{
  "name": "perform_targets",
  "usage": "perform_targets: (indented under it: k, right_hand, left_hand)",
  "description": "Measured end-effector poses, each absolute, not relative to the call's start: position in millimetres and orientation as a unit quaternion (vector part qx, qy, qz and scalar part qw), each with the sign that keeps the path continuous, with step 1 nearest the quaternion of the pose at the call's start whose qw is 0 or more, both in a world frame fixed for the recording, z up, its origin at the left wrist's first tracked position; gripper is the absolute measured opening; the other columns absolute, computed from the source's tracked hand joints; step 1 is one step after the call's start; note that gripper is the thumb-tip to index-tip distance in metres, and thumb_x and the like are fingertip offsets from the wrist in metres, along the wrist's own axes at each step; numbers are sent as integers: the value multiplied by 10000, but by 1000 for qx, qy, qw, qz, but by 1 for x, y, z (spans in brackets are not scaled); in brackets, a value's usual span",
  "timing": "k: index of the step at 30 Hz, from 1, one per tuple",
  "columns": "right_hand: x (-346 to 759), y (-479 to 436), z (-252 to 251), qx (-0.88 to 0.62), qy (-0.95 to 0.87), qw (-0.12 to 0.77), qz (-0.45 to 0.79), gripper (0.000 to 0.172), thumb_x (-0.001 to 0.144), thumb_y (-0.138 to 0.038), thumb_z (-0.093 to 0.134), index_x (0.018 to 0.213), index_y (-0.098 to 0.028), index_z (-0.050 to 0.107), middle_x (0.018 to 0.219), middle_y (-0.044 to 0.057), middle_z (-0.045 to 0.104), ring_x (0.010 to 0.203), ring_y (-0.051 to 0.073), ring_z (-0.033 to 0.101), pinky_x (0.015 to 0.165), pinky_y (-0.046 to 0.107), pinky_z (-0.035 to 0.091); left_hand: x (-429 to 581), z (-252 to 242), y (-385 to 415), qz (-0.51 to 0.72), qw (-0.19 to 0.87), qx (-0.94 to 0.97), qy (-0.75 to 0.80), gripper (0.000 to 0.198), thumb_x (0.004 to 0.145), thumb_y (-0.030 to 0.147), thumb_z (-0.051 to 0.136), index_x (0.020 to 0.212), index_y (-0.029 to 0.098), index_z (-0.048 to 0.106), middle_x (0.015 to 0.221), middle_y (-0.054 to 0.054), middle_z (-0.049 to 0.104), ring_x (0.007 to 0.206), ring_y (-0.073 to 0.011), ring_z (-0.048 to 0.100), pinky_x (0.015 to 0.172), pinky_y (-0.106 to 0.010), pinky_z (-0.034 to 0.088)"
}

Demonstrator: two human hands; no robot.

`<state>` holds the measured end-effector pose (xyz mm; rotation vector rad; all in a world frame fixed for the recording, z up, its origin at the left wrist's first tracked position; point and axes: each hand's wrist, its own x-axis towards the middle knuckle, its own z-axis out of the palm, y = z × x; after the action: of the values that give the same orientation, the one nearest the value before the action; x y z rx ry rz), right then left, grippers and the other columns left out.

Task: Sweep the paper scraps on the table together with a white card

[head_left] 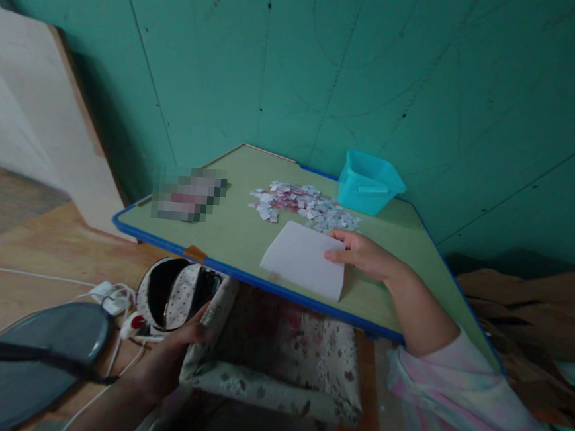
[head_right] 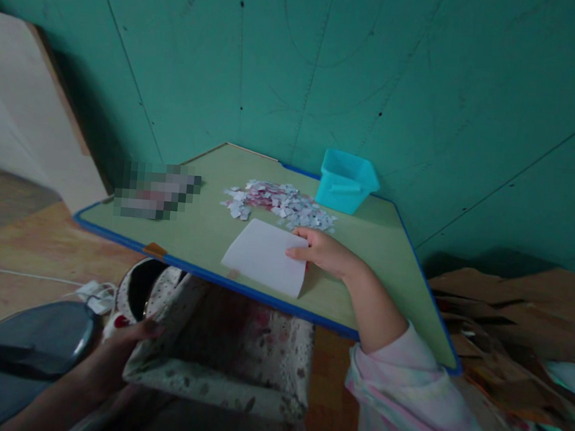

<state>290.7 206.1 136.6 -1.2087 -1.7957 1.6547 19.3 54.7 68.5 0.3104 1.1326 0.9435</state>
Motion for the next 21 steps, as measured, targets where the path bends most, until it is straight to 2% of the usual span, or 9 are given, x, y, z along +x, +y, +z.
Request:
perform_targets:
  k: [5, 21]
  right_hand:
    - [289, 204, 139, -436, -647, 197, 594, 290, 619, -261, 677, 861, -175, 541, 822, -1, 623, 689, 117, 572, 621, 245, 454]
    - [292, 203, 140, -403, -681, 177, 585, 324, 639, -292, 682, 907, -166, 551, 891, 6, 602, 738, 106, 565, 631, 212, 451]
  left_hand:
    - [19, 68, 56, 410, 723, 150, 535, 552, 654, 115, 509, 1199, 196, 533, 460, 5, 666, 446, -244, 628, 494, -331, 471]
    - [23, 70, 56, 430, 722, 161, 517, 546, 667, 82, 479, 1199, 194, 535, 449, 3, 666, 446, -229, 645, 453, -304, 510]
